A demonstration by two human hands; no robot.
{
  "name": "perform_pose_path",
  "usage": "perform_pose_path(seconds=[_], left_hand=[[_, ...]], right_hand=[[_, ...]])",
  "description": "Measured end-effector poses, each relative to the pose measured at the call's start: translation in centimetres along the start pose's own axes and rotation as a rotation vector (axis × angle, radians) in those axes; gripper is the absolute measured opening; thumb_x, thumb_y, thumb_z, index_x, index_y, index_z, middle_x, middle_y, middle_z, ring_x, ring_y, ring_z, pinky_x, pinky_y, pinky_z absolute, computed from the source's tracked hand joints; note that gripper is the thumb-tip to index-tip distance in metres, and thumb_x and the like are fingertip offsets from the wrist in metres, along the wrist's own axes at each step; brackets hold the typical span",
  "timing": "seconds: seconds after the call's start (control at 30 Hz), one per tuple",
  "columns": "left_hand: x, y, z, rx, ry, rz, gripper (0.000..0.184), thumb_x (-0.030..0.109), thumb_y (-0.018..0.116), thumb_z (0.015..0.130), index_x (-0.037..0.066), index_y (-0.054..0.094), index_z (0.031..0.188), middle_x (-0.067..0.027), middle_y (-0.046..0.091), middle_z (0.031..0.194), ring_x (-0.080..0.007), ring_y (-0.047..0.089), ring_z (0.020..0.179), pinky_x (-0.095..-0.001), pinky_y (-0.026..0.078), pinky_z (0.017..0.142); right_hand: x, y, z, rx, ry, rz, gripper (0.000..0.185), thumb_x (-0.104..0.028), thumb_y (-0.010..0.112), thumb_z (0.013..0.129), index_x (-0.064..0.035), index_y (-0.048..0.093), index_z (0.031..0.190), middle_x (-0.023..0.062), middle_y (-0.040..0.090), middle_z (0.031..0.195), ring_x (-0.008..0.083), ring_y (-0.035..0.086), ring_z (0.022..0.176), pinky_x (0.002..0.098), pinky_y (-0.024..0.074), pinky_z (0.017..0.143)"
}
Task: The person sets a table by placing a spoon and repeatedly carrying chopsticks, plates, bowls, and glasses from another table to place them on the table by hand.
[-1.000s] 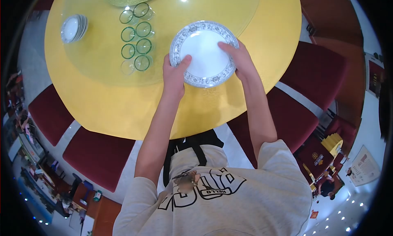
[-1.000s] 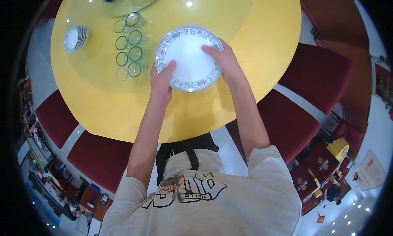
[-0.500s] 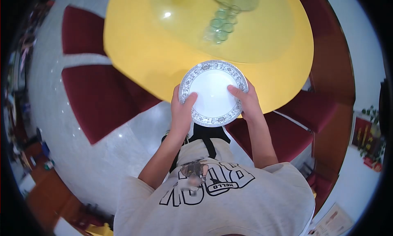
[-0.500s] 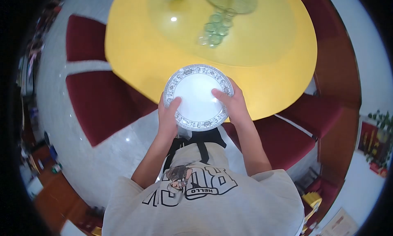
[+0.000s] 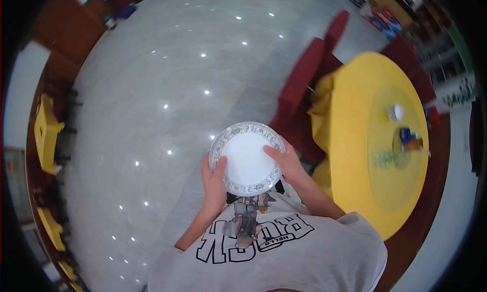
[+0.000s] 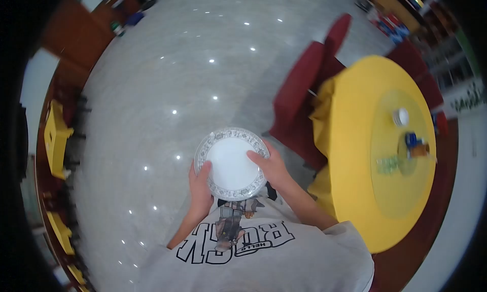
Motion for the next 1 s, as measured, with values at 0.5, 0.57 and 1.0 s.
perform_pose_path(seconds=[0.5,0.57,1.0], left_hand=[[0.3,-7.9,-0.6,0.402,0.015,-0.345,0.038,0.014,0.050,0.089,-0.004,0.042,0.122,-0.0161,0.055,0.111,-0.0232,0.058,0.098,-0.0355,0.048,0.083],[0.7,-8.5,1.0,0.446,0.049,-0.356,0.039,0.014,0.050,0.089,-0.004,0.042,0.122,-0.0161,0.055,0.111,-0.0230,0.057,0.099,-0.0354,0.048,0.084],[6.3,-29.7,0.9,0.995,0.325,-0.723,0.035,0.011,0.052,0.089,-0.002,0.044,0.120,-0.0136,0.056,0.111,-0.0207,0.057,0.097,-0.0320,0.046,0.084]], right_hand=[[4.5,10.1,7.8,-0.384,0.277,-0.386,0.045,-0.015,0.061,0.085,0.0041,0.045,0.122,0.0120,0.059,0.108,0.0162,0.057,0.094,0.0290,0.0464,0.082],[4.2,12.2,10.1,-0.486,0.309,-0.353,0.046,-0.015,0.062,0.084,0.0044,0.044,0.123,0.0122,0.059,0.107,0.0162,0.058,0.094,0.0283,0.0463,0.082],[17.2,42.2,13.4,-1.065,0.511,-0.681,0.045,-0.016,0.060,0.085,0.0024,0.045,0.123,0.0127,0.058,0.109,0.0159,0.057,0.097,0.0281,0.0465,0.082]])
Point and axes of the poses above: each hand's wrist, its own z-axis towards the middle knuckle, its own y-axis out of the palm, x = y × z, the point moved 9 cm from there along z, towards the middle knuckle
